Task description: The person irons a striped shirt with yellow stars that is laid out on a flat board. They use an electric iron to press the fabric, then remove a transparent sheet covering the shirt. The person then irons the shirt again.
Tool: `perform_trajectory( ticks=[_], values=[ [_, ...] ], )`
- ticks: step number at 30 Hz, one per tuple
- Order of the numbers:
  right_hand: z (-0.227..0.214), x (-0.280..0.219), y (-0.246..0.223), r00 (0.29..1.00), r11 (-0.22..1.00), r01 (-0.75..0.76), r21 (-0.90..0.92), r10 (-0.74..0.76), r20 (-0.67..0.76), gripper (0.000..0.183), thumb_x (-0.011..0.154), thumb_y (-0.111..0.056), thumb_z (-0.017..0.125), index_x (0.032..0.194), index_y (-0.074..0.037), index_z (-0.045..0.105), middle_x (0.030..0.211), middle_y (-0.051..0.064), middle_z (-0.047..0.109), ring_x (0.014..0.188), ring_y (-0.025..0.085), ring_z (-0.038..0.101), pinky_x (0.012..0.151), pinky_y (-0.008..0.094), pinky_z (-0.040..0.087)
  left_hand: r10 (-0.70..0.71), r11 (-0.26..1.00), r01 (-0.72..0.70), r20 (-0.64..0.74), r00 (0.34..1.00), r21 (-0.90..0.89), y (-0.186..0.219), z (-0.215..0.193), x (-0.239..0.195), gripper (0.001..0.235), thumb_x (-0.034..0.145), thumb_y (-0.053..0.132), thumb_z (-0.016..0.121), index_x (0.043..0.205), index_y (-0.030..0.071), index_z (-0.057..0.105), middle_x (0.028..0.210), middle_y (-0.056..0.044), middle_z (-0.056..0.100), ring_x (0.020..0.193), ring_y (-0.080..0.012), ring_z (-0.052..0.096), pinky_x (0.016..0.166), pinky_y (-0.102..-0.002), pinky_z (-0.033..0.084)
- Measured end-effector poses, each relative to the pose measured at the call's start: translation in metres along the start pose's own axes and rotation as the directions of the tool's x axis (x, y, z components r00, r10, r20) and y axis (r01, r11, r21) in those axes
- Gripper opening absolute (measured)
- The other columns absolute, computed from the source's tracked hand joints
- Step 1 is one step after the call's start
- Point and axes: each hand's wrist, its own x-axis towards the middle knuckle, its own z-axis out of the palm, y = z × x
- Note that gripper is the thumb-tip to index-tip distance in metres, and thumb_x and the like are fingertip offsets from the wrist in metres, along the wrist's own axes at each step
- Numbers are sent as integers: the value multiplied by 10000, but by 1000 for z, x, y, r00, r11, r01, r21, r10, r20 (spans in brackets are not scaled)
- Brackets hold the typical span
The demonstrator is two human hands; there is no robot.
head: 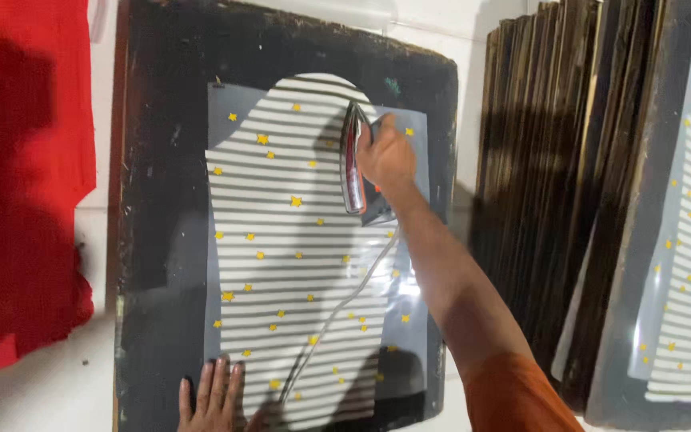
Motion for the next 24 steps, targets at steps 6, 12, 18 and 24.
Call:
perform_trajectory(
  ticks=[6,12,18,24],
  values=[
    [-4,26,-9,1000,1000,10,-25,-11,-12,391,1025,-396,470,1203,-49,475,899,231,710,777,480,687,640,598,527,40,995,-20,-212,976,98,-3,25,9,1039,862,953,222,1487,175,511,1484,-133,555,1405,-334,486,1156,-612,366],
    [-9,24,-15,999,999,-41,25,41,11,429,1019,-408,444,1245,-46,474,964,250,722,871,493,693,729,611,527,65,992,-36,-247,967,119,-10,31,7,732,946,643,449,1504,173,500,1489,-135,563,1402,-345,506,1156,-624,395],
    [-9,25,-15,997,997,-72,5,72,19,423,1013,-432,436,1225,-68,470,966,254,721,874,507,685,750,621,511,176,971,-87,-412,894,225,-19,47,17,438,1047,361,568,1439,166,561,1392,-132,651,1302,-337,591,1086,-611,425],
    [-10,25,-17,997,997,-71,6,70,30,431,1016,-431,422,1242,-66,465,931,236,726,837,485,697,723,611,527,117,978,-72,-224,968,198,-16,40,0,563,1019,390,572,1526,172,462,1523,-131,532,1417,-342,489,1132,-621,429]
  ],
)
